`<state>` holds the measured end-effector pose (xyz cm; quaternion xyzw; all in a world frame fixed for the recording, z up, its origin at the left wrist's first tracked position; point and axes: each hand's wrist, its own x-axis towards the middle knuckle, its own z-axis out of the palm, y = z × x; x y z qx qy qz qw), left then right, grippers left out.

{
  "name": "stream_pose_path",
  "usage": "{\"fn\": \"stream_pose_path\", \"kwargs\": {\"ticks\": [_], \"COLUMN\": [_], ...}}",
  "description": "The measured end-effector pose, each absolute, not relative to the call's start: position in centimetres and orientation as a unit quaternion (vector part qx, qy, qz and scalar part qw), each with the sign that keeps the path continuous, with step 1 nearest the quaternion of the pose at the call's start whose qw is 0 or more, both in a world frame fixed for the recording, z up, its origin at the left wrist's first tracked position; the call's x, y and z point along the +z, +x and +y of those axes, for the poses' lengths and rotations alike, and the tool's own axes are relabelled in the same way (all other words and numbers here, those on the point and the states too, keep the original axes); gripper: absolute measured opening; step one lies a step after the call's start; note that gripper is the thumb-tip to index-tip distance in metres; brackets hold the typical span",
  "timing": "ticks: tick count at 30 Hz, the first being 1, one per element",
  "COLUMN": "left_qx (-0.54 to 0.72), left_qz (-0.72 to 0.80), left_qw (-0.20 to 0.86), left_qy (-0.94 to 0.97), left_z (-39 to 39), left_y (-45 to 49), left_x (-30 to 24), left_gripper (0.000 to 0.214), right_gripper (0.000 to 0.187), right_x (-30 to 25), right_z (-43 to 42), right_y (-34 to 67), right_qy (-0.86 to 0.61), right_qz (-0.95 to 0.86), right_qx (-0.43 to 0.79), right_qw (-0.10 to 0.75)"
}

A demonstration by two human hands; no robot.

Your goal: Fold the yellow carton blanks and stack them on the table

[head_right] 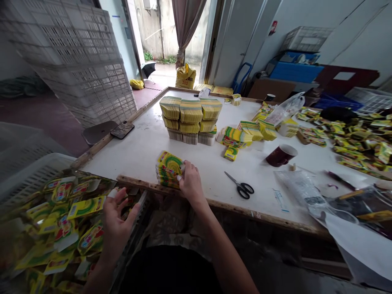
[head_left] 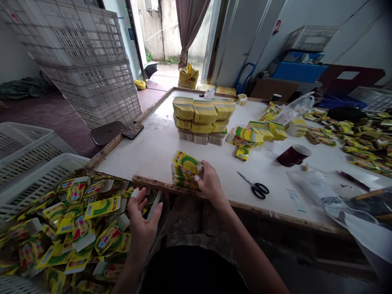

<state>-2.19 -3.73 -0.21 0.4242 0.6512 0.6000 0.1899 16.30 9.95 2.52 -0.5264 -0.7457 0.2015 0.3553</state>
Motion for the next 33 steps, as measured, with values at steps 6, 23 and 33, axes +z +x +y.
{"fn": "stream_pose_path", "kwargs": {"ticks": [6,23,33], "left_qx": [0.683,0.694,0.581], "left_qz": [0.487,0.496,0.484], "left_qw": [0.434,0.449,0.449], "left_qy": [0.328,0.266,0.477], "left_z": [-3.3,-2.6,-3.1], "left_y": [0.1,1.5,-5.0], "left_x": [0.2,-0.1,3.3], "left_gripper": [0.066,0.033,0.090], "right_gripper": [0.056,0.032,0.027], "right_x": [3.3,2.8,4.0], "right_z": [4.8,1.4,1.7], "right_y": [14.6,13.5,16.9], "right_qy": [-0.403,-0.324,-0.324], "right_qz": [-0.725,-0.496,-0.865], "right_qx": [0.412,0.697,0.230], "right_qw": [0.377,0.404,0.307]}}
